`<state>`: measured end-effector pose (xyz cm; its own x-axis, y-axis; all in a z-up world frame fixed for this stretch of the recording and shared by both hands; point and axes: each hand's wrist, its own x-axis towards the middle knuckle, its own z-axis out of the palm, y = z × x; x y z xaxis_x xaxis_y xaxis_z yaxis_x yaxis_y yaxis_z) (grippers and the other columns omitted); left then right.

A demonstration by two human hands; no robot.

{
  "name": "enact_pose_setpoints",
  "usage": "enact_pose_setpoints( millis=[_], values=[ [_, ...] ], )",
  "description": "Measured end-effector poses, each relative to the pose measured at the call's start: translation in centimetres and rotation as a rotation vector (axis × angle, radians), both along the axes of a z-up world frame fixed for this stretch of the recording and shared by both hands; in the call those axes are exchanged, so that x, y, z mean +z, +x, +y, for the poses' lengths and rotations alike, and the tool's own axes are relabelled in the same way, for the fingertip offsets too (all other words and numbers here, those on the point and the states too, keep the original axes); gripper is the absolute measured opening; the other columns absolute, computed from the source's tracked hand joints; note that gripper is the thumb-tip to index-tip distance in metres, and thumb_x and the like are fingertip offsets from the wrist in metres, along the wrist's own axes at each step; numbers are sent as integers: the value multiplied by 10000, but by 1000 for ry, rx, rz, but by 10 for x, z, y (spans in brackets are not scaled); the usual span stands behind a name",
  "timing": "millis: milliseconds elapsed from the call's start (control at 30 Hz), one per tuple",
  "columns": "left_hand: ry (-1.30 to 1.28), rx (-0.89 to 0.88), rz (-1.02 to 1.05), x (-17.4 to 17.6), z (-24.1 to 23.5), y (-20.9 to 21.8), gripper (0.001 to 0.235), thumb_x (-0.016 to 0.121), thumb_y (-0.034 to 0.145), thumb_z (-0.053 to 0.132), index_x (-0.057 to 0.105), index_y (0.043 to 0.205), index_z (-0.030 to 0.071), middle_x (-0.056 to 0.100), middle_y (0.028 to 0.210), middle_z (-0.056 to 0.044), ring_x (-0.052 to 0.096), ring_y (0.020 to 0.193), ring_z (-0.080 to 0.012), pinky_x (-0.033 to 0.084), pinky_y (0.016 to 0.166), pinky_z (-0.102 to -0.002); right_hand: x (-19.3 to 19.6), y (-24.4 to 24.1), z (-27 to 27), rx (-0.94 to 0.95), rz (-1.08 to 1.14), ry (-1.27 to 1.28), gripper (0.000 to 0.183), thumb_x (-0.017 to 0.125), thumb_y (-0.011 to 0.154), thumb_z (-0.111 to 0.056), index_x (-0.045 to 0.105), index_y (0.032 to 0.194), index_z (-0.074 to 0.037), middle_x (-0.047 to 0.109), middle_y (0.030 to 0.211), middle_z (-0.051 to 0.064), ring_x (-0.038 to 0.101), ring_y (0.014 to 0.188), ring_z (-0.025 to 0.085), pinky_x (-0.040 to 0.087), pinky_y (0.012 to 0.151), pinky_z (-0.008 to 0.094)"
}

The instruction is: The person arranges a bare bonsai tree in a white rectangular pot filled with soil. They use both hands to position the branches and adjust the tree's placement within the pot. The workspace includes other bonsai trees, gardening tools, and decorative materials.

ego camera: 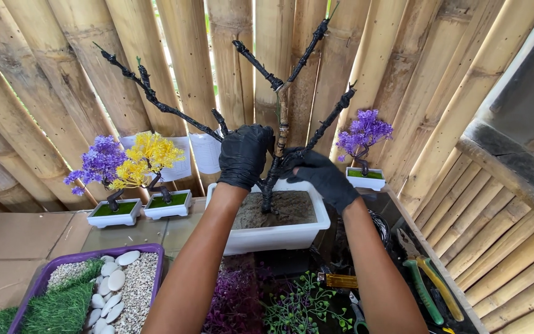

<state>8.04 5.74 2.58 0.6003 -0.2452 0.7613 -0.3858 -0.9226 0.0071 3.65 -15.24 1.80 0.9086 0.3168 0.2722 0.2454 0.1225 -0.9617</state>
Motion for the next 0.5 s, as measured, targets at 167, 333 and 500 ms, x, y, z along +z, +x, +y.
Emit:
enact_pose_setpoints(
  millis=[167, 333, 500],
  values=[
    [33, 109, -83, -9, -1, 13, 232, 756, 765, 417, 582, 786, 265, 617, 713, 47, 664, 779, -236, 574, 699, -399, 5, 57, -9, -21, -134, 34, 308, 800, 885, -92, 751, 1187, -60, 765, 1049, 143, 725, 966, 196, 602, 899, 336],
    [-9, 81, -113, -7, 0, 12, 166, 706, 817, 403, 581, 829, 293, 580, 733, 62, 631, 799, -211, 562, 712, -368, -13, 100, -6, 229, -40, 209, 160, 736, 927, -63, 755, 1085, -44, 763, 1029, 104, 716, 993, 181, 592, 918, 326],
    [-55, 21, -90, 5, -2, -4, 94, 697, 810, 258, 608, 822, 230, 612, 758, -21, 655, 838, -279, 579, 696, -421, 7, 88, 1, 408, 122, 376, 204, 696, 900, -37, 701, 1067, 80, 768, 1049, 212, 756, 1036, 348, 611, 927, 454]
  ],
)
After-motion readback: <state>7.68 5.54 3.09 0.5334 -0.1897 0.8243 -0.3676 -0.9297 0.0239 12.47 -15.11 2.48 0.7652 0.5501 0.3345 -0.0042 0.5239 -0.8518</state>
